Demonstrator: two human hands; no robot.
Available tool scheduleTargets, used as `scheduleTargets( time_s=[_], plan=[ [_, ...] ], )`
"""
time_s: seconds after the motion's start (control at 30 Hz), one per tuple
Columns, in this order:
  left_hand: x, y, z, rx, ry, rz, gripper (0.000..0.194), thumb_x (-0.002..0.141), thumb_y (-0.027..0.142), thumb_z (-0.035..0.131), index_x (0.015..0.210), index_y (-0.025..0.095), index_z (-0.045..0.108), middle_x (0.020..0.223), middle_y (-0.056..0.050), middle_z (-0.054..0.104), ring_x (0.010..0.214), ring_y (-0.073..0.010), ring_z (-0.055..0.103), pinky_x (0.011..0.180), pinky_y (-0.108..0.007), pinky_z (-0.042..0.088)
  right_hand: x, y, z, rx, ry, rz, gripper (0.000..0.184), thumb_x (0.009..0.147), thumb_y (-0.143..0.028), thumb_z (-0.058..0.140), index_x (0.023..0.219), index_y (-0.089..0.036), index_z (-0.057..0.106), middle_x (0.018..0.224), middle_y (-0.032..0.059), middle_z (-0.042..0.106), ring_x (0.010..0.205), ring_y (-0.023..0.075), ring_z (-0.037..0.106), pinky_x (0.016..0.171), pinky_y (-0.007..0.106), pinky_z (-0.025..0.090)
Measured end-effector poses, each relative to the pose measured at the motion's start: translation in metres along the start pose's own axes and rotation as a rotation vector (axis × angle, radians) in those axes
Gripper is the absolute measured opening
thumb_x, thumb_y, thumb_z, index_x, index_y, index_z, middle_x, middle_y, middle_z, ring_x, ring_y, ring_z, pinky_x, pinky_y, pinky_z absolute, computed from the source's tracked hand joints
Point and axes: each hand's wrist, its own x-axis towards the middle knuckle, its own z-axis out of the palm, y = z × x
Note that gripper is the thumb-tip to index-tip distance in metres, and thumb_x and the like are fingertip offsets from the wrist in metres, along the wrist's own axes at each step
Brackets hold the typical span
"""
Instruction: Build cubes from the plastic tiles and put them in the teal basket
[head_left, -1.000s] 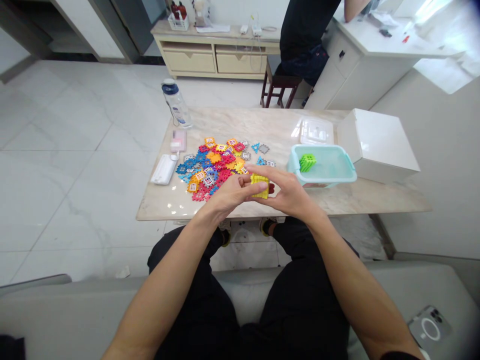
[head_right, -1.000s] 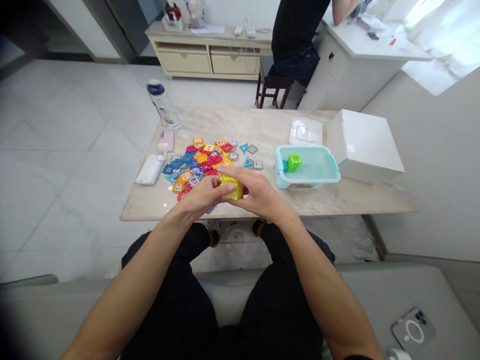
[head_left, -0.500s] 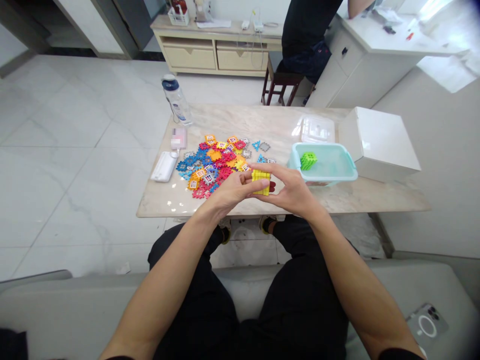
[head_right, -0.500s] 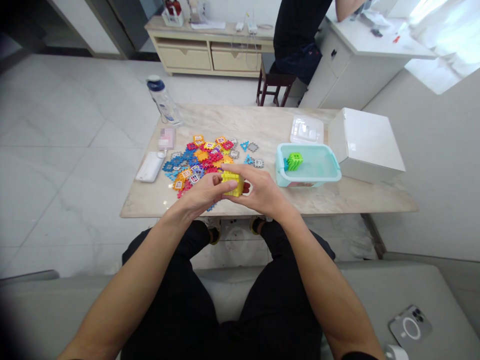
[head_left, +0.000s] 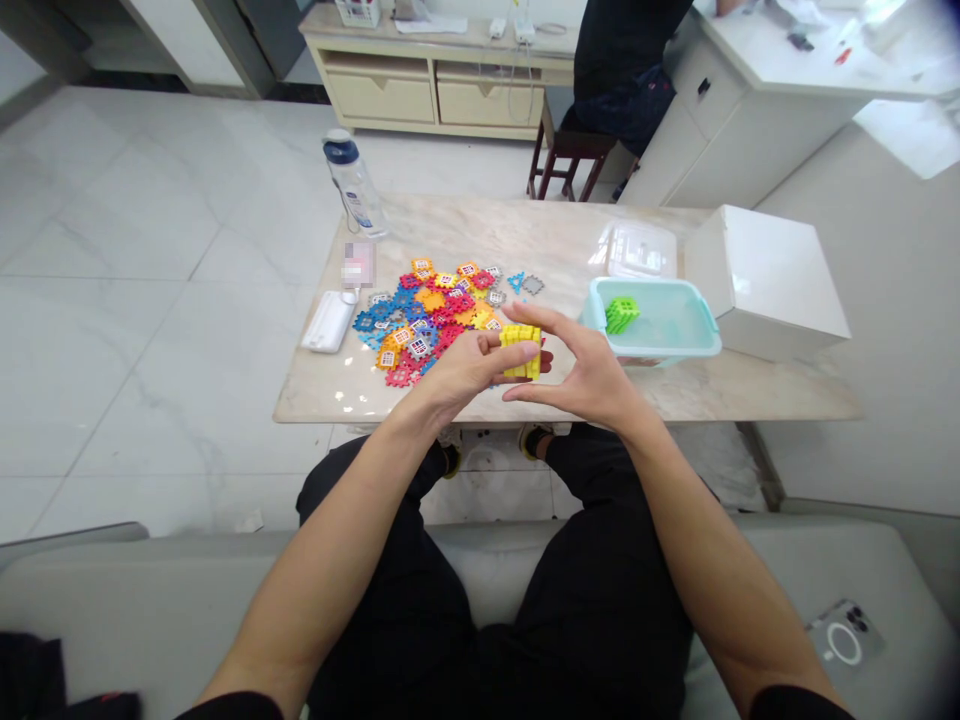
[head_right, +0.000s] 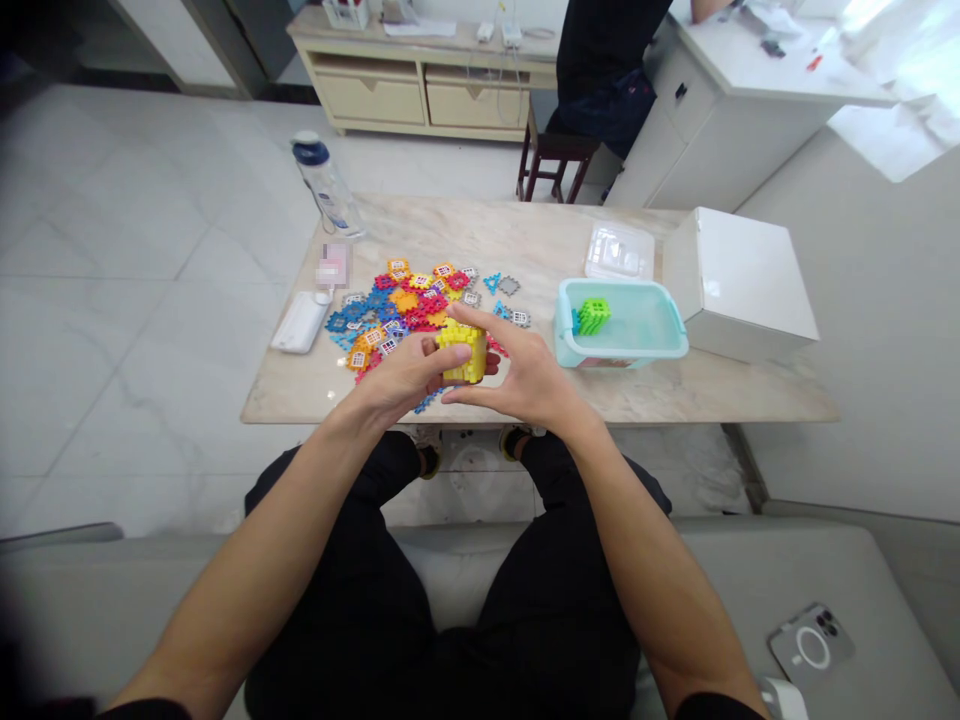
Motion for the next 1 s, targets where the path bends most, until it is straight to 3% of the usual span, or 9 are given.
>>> scheduleTargets(
  time_s=[0.17,0.3,0.7,0.87,1.0],
  plan=[
    [0.000,-0.001,-0.001,0.055,0.008,-0.007,0.060,0.076,0.064,0.100,0.106,0.014,0.087,0.120,-0.018,0.086,0.119,-0.0323,0.082,0.097,-0.038,0.064,0.001,0.004,-0.003,-0.028,-0.004,-0.001,0.072,0.089,-0.050,0.098,0.153,-0.030,0.073,0.148,0.0084,0.080,0.135,0.0323,0.078,0.121,0.049,0.062],
    [-0.001,-0.004,-0.004,0.145,0.012,0.023,0.058,0.079,0.065,0.098,0.110,0.017,0.088,0.122,-0.015,0.087,0.113,-0.0290,0.083,0.095,-0.035,0.063,0.000,0.006,-0.002,-0.015,-0.003,-0.038,0.067,0.092,-0.049,0.096,0.152,-0.028,0.074,0.148,0.0092,0.080,0.134,0.0314,0.078,0.119,0.048,0.063],
    [-0.004,0.000,-0.001,0.179,-0.017,0.027,0.054,0.076,0.062,0.100,0.101,0.015,0.086,0.102,-0.013,0.087,0.104,-0.0311,0.084,0.097,-0.041,0.064,0.000,0.003,0.000,-0.041,0.005,-0.081,0.053,0.097,-0.046,0.090,0.146,-0.031,0.076,0.143,0.0076,0.082,0.130,0.0295,0.080,0.116,0.046,0.064],
    [-0.005,0.003,-0.007,0.118,-0.055,0.040,0.058,0.078,0.059,0.100,0.113,0.016,0.085,0.118,-0.016,0.086,0.113,-0.0304,0.082,0.098,-0.039,0.064,0.000,0.002,0.000,-0.025,-0.004,-0.081,0.053,0.097,-0.045,0.090,0.147,-0.033,0.075,0.146,0.0072,0.080,0.135,0.0305,0.077,0.119,0.049,0.063],
    [-0.003,0.002,-0.011,0.092,-0.046,0.004,0.054,0.078,0.059,0.099,0.106,0.015,0.085,0.113,-0.015,0.086,0.107,-0.0281,0.083,0.092,-0.036,0.064,0.000,0.000,0.000,-0.019,-0.002,-0.084,0.059,0.097,-0.045,0.091,0.152,-0.033,0.073,0.148,0.0069,0.080,0.134,0.0313,0.078,0.117,0.049,0.064]
  ],
)
